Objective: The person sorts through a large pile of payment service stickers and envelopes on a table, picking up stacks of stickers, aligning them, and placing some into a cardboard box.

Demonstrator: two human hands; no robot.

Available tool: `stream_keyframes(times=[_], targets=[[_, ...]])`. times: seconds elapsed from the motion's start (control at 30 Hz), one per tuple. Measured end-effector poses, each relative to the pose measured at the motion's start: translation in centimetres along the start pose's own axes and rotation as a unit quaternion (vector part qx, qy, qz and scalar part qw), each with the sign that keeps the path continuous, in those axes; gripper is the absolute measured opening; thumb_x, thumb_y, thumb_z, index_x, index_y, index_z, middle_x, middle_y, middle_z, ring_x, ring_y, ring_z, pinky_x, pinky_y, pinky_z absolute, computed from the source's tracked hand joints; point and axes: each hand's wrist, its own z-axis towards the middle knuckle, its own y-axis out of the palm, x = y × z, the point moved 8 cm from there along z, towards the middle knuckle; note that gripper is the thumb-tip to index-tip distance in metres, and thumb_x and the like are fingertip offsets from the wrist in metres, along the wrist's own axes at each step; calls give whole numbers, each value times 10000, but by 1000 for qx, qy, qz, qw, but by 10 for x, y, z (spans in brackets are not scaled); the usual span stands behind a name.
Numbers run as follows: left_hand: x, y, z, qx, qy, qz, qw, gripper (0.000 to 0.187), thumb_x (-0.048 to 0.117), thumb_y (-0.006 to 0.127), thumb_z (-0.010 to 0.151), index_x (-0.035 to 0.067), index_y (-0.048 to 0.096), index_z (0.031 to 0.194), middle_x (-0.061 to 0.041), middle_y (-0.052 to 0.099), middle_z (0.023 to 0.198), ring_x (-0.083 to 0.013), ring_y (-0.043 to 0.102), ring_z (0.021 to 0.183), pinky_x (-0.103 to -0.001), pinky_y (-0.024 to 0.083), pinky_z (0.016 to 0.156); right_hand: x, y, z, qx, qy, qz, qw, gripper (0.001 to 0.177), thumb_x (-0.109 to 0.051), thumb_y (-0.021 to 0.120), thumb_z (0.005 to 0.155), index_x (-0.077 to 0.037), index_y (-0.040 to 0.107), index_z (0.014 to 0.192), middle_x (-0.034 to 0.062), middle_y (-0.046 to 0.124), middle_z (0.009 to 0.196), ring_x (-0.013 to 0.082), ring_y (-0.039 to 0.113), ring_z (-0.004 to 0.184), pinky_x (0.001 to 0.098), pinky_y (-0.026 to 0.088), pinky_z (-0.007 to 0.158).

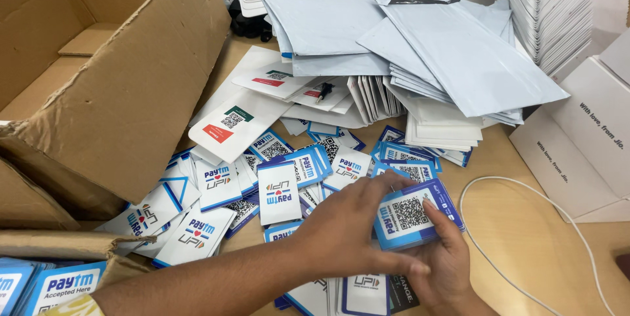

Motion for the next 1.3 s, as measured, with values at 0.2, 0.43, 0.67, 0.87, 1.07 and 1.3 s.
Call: stream_keyframes(times=[0.2, 0.43, 0.67, 0.87, 1.07, 1.3], targets=[[-10, 14, 0, -52, -57, 15, 997, 1134, 403, 826, 710, 123, 253, 1648, -252, 599, 1324, -417, 660, 1153, -460, 544, 924, 14, 1, -4, -20, 23, -17, 999, 605, -380, 451, 942, -103, 449, 1480, 126, 612, 1333, 289, 569, 1250, 546, 448, 1015], [-18, -6, 14, -100, -66, -85, 989, 1242, 416, 851, 615, 123, 191, 1626, -264, 590, 1380, -372, 722, 1075, -372, 590, 918, -1, -12, 3, -151, -38, -91, 984, 753, -338, 643, 859, -64, 380, 1510, 154, 602, 1357, 286, 598, 1252, 492, 474, 1029], [17, -42, -11, -144, -24, 30, 989, 1193, 458, 834, 659, 136, 249, 1647, -235, 749, 1112, -341, 765, 971, -394, 595, 861, 8, 6, -12, -212, -37, -167, 962, 860, -219, 790, 758, -7, 390, 1489, 196, 628, 1280, 297, 642, 1188, 475, 516, 1008], [51, -86, -45, -149, 15, 95, 984, 1174, 402, 823, 645, 241, 225, 1643, -168, 721, 1060, -359, 742, 892, -432, 579, 766, 23, 50, -45, -258, -20, -199, 945, 962, -175, 855, 687, -19, 390, 1514, 165, 635, 1272, 258, 658, 1178, 431, 538, 982], [49, -134, -101, -162, -137, 167, 963, 1207, 372, 830, 628, 252, 197, 1649, -159, 740, 976, -341, 738, 877, -442, 583, 776, 48, 131, -91, -342, -3, -253, 905, 982, -214, 857, 737, -31, 335, 1548, 143, 606, 1348, 245, 622, 1265, 424, 511, 1059], [14, -198, -179, -200, -412, 285, 842, 1112, 415, 882, 659, 259, 280, 1581, -106, 757, 964, -243, 763, 916, -372, 609, 859, 76, 216, -153, -507, -74, -378, 771, 920, -415, 663, 981, -32, 153, 1644, 190, 297, 1683, 309, 247, 1607, 453, 207, 1265]])
